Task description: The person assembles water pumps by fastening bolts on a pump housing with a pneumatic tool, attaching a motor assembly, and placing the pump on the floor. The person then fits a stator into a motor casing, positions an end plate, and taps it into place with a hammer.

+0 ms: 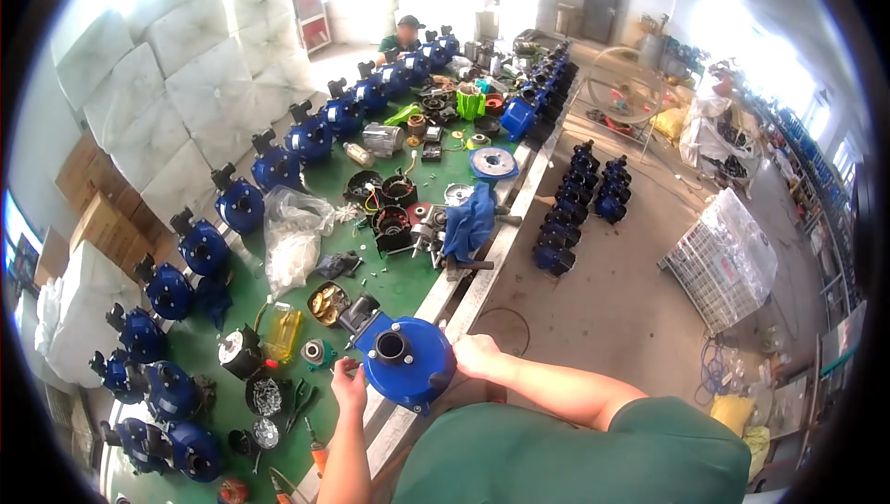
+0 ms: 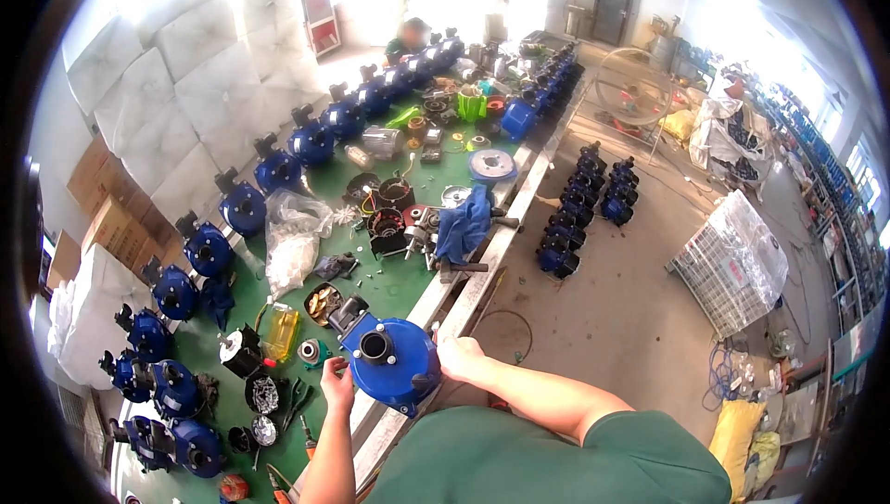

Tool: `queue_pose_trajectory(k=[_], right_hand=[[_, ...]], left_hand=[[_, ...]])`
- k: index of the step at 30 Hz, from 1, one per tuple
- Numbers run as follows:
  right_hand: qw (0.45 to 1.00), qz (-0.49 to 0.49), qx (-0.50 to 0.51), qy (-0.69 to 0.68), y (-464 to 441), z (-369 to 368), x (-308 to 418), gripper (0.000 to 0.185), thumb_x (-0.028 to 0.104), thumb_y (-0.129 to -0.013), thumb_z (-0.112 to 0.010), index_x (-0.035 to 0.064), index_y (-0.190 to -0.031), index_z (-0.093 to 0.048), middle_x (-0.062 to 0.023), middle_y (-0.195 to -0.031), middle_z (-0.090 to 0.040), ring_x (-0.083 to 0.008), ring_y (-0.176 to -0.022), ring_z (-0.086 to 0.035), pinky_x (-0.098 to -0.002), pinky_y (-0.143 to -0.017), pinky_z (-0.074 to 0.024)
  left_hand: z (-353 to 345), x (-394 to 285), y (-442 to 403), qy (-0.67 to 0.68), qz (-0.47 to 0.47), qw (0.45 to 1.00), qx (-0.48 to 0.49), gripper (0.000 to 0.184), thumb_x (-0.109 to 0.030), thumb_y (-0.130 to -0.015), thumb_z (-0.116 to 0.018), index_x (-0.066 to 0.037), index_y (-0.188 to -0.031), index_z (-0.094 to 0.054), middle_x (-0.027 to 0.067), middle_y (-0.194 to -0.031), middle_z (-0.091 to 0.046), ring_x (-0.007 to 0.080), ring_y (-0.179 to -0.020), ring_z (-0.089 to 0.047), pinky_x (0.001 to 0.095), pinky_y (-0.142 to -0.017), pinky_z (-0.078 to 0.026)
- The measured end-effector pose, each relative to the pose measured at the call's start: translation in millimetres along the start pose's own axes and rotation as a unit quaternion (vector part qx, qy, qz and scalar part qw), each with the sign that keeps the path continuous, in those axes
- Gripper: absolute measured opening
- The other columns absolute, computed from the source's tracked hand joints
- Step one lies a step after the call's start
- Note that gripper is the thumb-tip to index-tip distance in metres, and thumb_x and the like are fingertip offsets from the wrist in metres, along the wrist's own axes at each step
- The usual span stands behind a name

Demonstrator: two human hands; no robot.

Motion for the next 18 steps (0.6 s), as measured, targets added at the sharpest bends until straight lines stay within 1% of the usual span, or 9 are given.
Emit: queue_pose_trajectory(k=[3, 4, 7, 10, 13, 16, 18], right_hand=[[0.999, -0.029, -0.002, -0.019, 1, 3, 0, 0.025, 0.017, -0.085, -0.056, 0.0002, -0.092, -0.073, -0.0221, -0.102, -0.07, -0.037, -0.089, -0.072, -0.0459, -0.076, -0.0593], [0.999, -0.039, -0.005, -0.025, 1, 3, -1, 0.025, 0.018, -0.086, -0.056, -0.0003, -0.092, -0.073, -0.0227, -0.103, -0.07, -0.0374, -0.09, -0.072, -0.0462, -0.077, -0.0593], [1.0, -0.019, 0.023, -0.001, 0, 2, -2, 0.027, 0.018, -0.087, -0.056, -0.0009, -0.094, -0.073, -0.0242, -0.104, -0.07, -0.0385, -0.091, -0.072, -0.0466, -0.077, -0.0592], [0.998, -0.04, 0.032, -0.032, 6, 17, 5, 0.027, 0.019, -0.087, -0.056, -0.0012, -0.095, -0.073, -0.0237, -0.104, -0.07, -0.0388, -0.09, -0.072, -0.0468, -0.077, -0.0593], [0.999, -0.03, 0.039, -0.018, 4, 15, 4, 0.028, 0.021, -0.088, -0.057, -0.0004, -0.096, -0.073, -0.023, -0.104, -0.07, -0.0378, -0.091, -0.072, -0.0462, -0.079, -0.059], [0.999, -0.03, 0.022, -0.034, -1, 5, -3, 0.029, 0.024, -0.088, -0.058, 0.0006, -0.096, -0.073, -0.0223, -0.105, -0.071, -0.037, -0.092, -0.071, -0.0449, -0.081, -0.0586], [0.999, -0.034, 0.014, -0.033, -1, 1, -5, 0.029, 0.025, -0.088, -0.058, 0.0025, -0.097, -0.073, -0.0214, -0.105, -0.071, -0.036, -0.093, -0.071, -0.0447, -0.082, -0.0582]], left_hand=[[1, 0, 2, -0.078, -0.011, 0.997, 0.025, 0.013, -0.004, -0.086, -0.071, 0.0, -0.097, -0.066, 0.0101, -0.084, -0.07, 0.0163, -0.065, -0.06, 0.0306, -0.064, -0.049], [1, 0, 3, -0.076, -0.016, 0.997, 0.022, 0.012, -0.002, -0.084, -0.071, 0.0, -0.095, -0.066, 0.0113, -0.089, -0.07, 0.0177, -0.066, -0.061, 0.0318, -0.065, -0.05], [4, -7, 8, -0.084, -0.093, 0.992, 0.027, 0.011, 0.001, -0.083, -0.07, -0.001, -0.094, -0.065, 0.0127, -0.097, -0.07, 0.0237, -0.074, -0.065, 0.0347, -0.069, -0.052], [5, -2, 3, -0.102, -0.139, 0.985, 0.031, 0.01, 0.002, -0.083, -0.068, -0.001, -0.092, -0.065, 0.0137, -0.101, -0.069, 0.0301, -0.085, -0.067, 0.037, -0.074, -0.053], [7, -14, 3, -0.11, -0.163, 0.979, 0.05, 0.011, 0.003, -0.084, -0.068, -0.002, -0.094, -0.066, 0.0142, -0.1, -0.068, 0.0341, -0.092, -0.067, 0.0385, -0.079, -0.053], [4, -13, 2, -0.139, -0.212, 0.965, 0.067, 0.013, 0.004, -0.084, -0.066, -0.001, -0.095, -0.067, 0.014, -0.101, -0.068, 0.0306, -0.087, -0.068, 0.0364, -0.077, -0.054], [3, -12, 4, -0.085, -0.158, 0.981, 0.075, 0.013, 0.004, -0.084, -0.067, -0.001, -0.096, -0.067, 0.0134, -0.101, -0.067, 0.0268, -0.081, -0.068, 0.0347, -0.073, -0.054]])
Point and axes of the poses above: each hand's wrist, its own y-axis away from the middle knuckle, its own z-axis out of the back of the hand, x = y × z, the point moved 3 cm from there along -y, towards the middle knuckle
